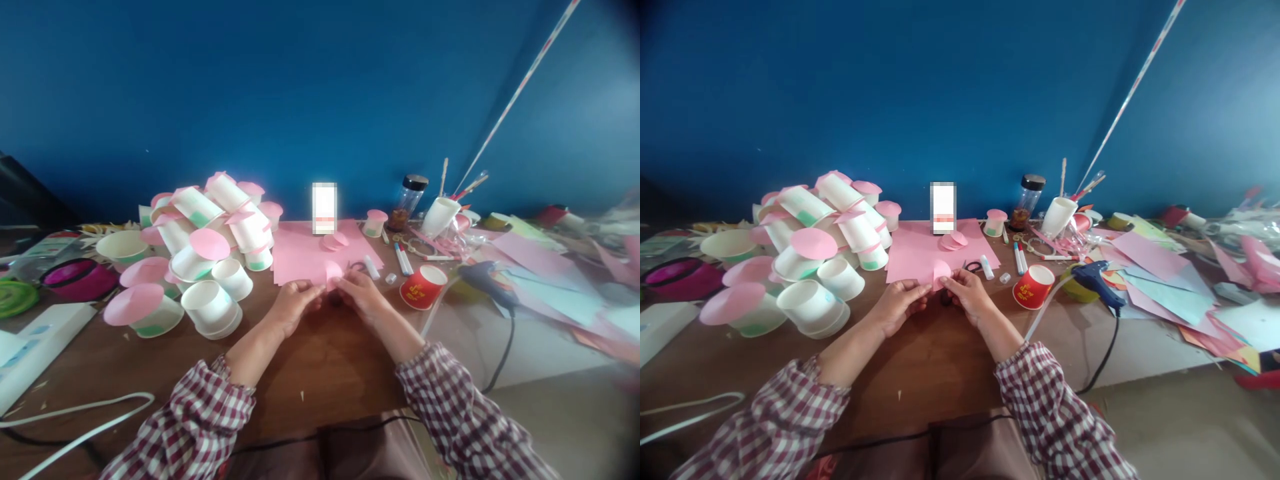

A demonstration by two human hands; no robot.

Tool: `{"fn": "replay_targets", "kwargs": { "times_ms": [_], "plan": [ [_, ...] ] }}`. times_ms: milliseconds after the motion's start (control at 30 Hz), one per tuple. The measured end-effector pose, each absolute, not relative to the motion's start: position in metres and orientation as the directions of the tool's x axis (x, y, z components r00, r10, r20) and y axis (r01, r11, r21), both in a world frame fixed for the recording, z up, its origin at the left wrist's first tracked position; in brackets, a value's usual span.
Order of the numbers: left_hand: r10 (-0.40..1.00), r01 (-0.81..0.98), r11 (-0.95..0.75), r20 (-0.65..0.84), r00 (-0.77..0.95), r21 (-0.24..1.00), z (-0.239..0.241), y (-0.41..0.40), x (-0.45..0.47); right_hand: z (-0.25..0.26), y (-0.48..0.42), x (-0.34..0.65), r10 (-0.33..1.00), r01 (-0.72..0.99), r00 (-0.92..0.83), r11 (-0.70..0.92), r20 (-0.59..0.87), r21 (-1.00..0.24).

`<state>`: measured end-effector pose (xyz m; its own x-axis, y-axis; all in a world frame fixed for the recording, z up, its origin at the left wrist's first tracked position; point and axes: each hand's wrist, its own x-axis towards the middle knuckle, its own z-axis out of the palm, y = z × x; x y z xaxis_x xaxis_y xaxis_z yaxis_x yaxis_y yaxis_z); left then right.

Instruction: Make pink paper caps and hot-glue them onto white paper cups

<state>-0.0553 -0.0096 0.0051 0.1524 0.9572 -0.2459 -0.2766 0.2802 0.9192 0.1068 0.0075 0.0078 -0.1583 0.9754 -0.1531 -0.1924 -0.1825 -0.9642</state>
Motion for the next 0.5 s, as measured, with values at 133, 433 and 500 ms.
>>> {"fn": "replay_targets", "kwargs": {
  "times_ms": [133, 433, 500],
  "plan": [
    [0.955, -0.28, 0.287, -0.252, 0.156, 0.916, 0.0053, -0.0095, -0.0548, 0.0063, 0.0078, 0.1063, 0.978, -0.177, -0.16, -0.16, -0.132, -0.971],
    [0.967, -0.283, 0.245, -0.214, 0.138, 0.927, 0.0064, -0.0109, -0.0503, 0.005, 0.0078, 0.1038, 0.986, -0.143, -0.126, -0.129, -0.111, -0.981],
    [0.973, -0.27, 0.222, -0.198, 0.116, 0.937, 0.0054, -0.0109, -0.0489, 0.0057, 0.0066, 0.1033, 0.986, -0.126, -0.134, -0.112, -0.095, -0.986]
  ]
}}
